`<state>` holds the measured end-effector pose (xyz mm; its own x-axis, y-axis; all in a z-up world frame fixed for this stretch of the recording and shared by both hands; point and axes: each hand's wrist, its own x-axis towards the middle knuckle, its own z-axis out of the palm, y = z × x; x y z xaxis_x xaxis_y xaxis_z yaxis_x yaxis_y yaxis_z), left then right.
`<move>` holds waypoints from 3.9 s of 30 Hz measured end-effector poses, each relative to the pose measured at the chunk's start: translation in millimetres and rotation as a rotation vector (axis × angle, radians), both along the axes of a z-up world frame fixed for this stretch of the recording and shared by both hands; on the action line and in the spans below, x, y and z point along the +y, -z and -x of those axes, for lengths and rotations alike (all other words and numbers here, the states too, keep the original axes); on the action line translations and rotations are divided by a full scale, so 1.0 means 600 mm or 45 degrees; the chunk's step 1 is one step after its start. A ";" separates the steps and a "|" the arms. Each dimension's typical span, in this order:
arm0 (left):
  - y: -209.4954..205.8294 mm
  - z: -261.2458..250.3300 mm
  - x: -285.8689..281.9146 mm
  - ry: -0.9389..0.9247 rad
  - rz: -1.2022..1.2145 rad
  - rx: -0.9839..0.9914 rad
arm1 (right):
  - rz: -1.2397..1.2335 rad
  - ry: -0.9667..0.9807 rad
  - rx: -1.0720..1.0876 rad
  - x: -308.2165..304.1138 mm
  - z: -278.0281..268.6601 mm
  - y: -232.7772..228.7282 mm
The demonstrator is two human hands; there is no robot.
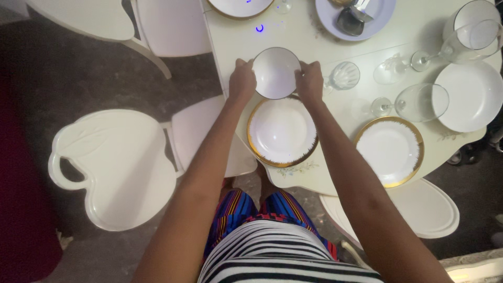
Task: The person carries a ladle and a covered bowl from the kitchen to a dining table, then arranges plates, bowls, and glasses around the table. They also move chairs to adjust the seating layout.
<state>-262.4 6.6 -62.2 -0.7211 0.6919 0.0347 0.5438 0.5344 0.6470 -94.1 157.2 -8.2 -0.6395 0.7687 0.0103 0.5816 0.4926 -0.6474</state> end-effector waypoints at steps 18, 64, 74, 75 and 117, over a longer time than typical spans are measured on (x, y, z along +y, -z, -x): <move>0.006 0.001 0.010 -0.061 0.130 0.000 | -0.033 0.021 -0.071 0.012 0.015 0.044; -0.206 -0.175 -0.037 0.241 -0.580 0.309 | 0.569 0.411 0.632 -0.183 -0.185 -0.120; -0.221 -0.387 0.025 1.061 -0.419 -0.339 | 0.146 1.131 0.495 -0.182 -0.500 -0.082; -0.208 -0.403 0.043 1.108 -0.393 -0.355 | 0.101 1.198 0.467 -0.170 -0.525 -0.072; -0.084 -0.410 0.017 0.385 0.187 -0.697 | 0.301 1.274 0.065 -0.109 -0.620 0.033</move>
<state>-16.6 16.5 -11.8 -0.3801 0.8370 -0.3937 0.2963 0.5134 0.8054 277.8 91.9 -28.1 0.2920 0.9351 -0.2010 0.6245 -0.3456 -0.7004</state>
